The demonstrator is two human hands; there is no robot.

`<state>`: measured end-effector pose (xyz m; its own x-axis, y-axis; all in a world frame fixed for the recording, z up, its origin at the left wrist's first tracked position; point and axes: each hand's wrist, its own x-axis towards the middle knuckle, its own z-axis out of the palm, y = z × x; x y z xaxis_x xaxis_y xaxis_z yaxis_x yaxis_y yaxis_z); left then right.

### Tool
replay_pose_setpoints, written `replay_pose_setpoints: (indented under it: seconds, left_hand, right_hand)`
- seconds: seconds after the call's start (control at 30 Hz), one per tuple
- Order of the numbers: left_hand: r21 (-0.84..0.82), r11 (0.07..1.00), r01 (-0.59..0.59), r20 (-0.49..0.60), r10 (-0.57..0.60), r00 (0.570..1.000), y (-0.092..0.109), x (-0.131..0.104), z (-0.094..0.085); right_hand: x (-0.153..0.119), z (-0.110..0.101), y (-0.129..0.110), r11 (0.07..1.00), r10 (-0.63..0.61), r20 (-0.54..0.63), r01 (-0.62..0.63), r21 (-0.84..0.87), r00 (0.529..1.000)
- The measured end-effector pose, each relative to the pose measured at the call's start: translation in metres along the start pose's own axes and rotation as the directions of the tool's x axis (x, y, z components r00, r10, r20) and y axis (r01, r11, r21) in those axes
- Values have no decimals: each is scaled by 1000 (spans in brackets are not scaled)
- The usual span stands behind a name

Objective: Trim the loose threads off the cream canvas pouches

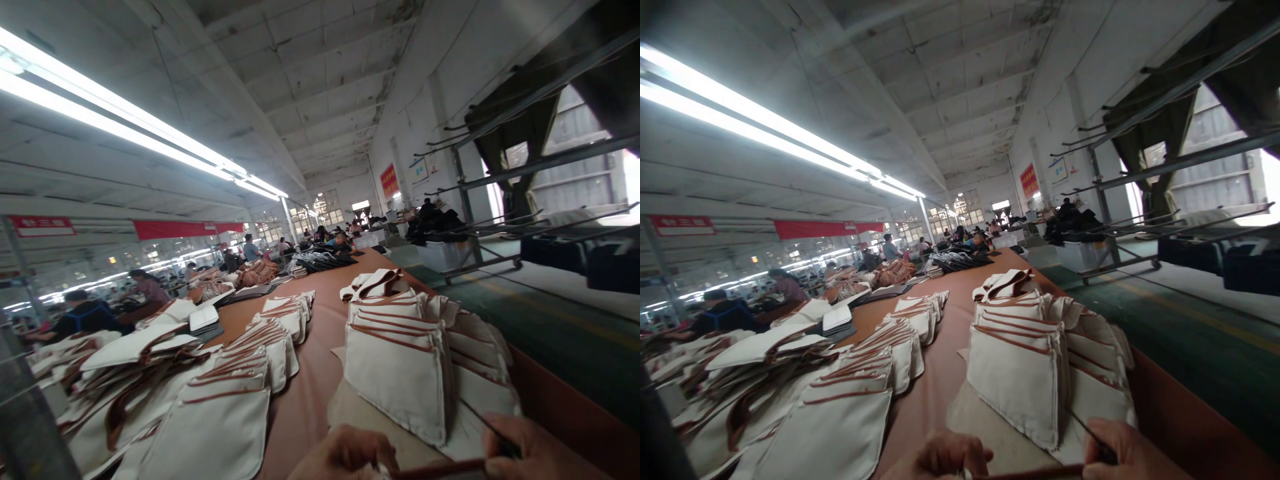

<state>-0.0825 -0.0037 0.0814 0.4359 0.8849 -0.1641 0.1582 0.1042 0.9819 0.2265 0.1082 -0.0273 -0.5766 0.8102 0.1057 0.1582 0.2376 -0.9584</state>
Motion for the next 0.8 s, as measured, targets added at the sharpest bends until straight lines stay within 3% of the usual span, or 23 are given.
replay_pose_setpoints:
  seconds: [0.07, 0.1, 0.23, 0.3, 0.37, 0.43, 0.53, 0.63, 0.8]
  left_hand:
    - [57, 998, 0, 48, -2, 999, 18, 9, 15]
    - [100, 995, -3, 63, -4, 998, 26, 15, 24]
    - [327, 933, -149, 83, 128, 988, 48, 39, 55]
    - [502, 855, -126, 22, 133, 991, 49, 50, 62]
    - [652, 758, -12, -104, 106, 989, 41, 57, 62]
    - [685, 727, 48, -163, 89, 982, 27, 61, 60]
    - [582, 812, 44, -190, 84, 978, 2, 60, 58]
    - [321, 946, 43, -218, 30, 976, -18, 56, 57]
    - [24, 998, 51, -49, -50, 998, -25, 50, 57]
  right_hand:
    - [1, 11, -16, 988, -92, -40, 86, -131, 995]
    - [2, 18, -27, 985, -131, -61, 123, -120, 989]
    - [7, 47, -70, 946, -175, -23, 174, 272, 984]
    - [8, 60, -83, 888, -154, 10, 134, 441, 988]
    - [9, 68, -86, 824, -128, 75, 64, 563, 989]
    - [8, 71, -82, 779, -112, 147, -5, 627, 983]
    - [3, 66, -72, 821, -57, 152, -40, 569, 987]
    - [-1, 54, -63, 894, 14, 142, -77, 441, 990]
    - [-4, 43, -58, 898, 65, 171, -133, 419, 983]
